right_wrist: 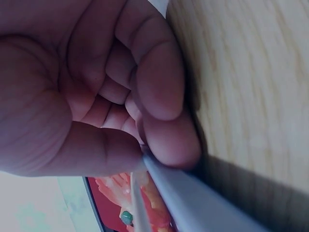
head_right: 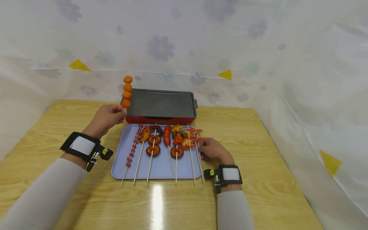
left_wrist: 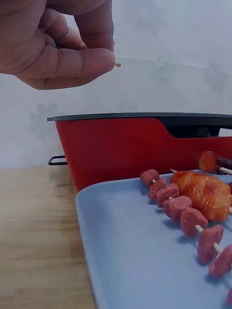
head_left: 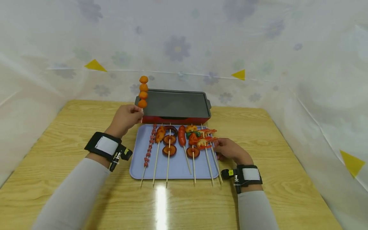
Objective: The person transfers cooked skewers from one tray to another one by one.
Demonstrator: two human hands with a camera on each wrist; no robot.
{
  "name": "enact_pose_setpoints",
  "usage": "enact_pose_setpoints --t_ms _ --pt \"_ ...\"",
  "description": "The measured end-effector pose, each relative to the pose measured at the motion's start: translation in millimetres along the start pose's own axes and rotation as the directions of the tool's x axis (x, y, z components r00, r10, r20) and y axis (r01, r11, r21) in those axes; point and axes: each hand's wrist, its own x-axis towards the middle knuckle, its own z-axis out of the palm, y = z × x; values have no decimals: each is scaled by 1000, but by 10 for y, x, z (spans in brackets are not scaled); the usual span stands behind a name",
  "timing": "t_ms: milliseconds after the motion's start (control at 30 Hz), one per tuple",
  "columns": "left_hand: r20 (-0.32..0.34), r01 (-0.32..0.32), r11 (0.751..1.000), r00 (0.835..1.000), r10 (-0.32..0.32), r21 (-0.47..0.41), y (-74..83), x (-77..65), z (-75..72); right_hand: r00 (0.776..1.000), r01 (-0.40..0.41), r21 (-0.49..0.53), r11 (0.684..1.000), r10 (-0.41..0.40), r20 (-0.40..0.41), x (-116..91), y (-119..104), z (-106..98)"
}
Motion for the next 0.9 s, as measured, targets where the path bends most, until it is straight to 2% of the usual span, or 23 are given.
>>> enact_pose_setpoints --t_ms 67,167,367,633,733,900 --pt "-8 -7 999 1000 7 -42 -26 -57 -21 1000 10 -2 1000 -10 5 0 2 -1" --pt "-36 -21 999 999 20 -43 -46 -161 -56 1000 22 2 1000 -22 13 8 6 -13" --pt "-107 -54 998 993 57 29 -92 -391 -88 1000 12 20 1000 -13 20 31 16 -10" --pt "-149 -67 997 986 71 31 -86 -678 -176 999 12 45 999 -14 41 37 8 14" --pt "-135 -49 998 989 53 39 -78 -766 -165 999 18 31 999 -20 38 38 9 10" --pt "-64 19 999 998 -17 40 -115 -845 -52 1000 8 15 1000 -9 23 28 31 -4"
